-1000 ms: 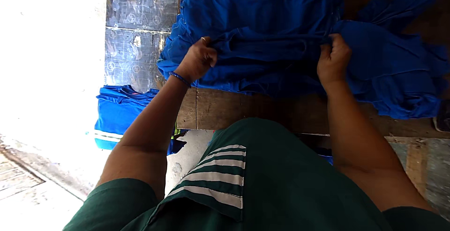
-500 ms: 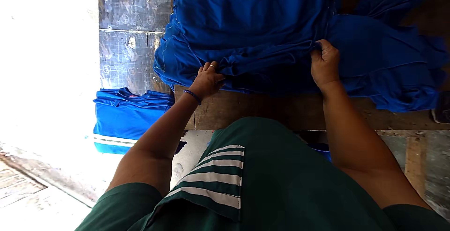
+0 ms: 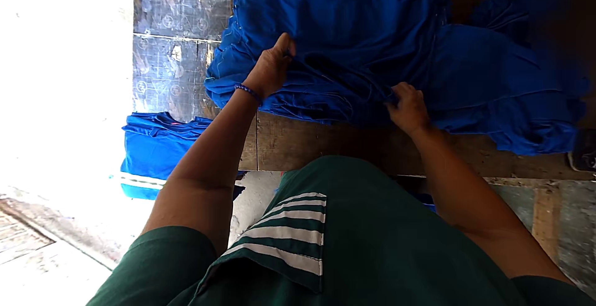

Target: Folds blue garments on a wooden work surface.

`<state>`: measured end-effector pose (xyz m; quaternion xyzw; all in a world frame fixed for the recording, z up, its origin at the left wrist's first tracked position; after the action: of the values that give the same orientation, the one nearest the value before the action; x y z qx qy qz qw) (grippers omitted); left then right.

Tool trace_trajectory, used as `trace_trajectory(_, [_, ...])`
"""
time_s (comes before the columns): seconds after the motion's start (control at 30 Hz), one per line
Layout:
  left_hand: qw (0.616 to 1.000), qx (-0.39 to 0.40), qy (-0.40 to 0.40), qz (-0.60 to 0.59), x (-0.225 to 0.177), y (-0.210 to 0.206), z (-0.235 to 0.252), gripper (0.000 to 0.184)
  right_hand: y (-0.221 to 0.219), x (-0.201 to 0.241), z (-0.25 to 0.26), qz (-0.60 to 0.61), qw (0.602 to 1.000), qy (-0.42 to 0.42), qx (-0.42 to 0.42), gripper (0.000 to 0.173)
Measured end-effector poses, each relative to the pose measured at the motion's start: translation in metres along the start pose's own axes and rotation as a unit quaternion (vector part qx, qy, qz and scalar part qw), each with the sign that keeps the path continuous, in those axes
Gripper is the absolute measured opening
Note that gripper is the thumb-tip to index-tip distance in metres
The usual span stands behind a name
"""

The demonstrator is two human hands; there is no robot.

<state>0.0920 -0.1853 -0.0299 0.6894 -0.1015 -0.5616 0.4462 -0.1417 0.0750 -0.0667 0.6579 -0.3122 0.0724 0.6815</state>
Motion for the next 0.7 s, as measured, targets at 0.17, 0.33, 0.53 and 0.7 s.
trace_trajectory(0.17, [0.995,0.047,-0.084,0.02,0.0,-0.001,-0.016,0.014,0.056,0.011,0.036,0.092,0.991,-0.001,-0.102,0.033])
trace_trajectory(0.33, [0.99,0.111,-0.065,0.063,0.009,-0.017,-0.03,0.022,0.068,0.02,0.059,0.124,0.985,0.041,-0.115,0.027])
trace_trajectory(0.53, [0.966,0.193,0.018,0.171,0.013,-0.047,-0.037,0.059,0.05,0.012,0.053,0.15,0.982,0.015,-0.114,0.024])
trace_trajectory(0.7, [0.97,0.11,0.042,0.213,0.007,-0.037,-0.024,0.044,0.055,0.014,0.051,0.14,0.981,0.019,-0.13,0.024])
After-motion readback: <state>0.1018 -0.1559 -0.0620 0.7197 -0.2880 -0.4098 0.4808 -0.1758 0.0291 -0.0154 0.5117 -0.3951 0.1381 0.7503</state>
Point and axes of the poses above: each hand's wrist, its own z-axis towards the middle knuckle, its own y-axis out of the back of the hand, x = y × z, the point moved 4 cm from there along z, towards the middle knuckle, and after that the axes turned 7 degrees about y, right-handed, at the moved point
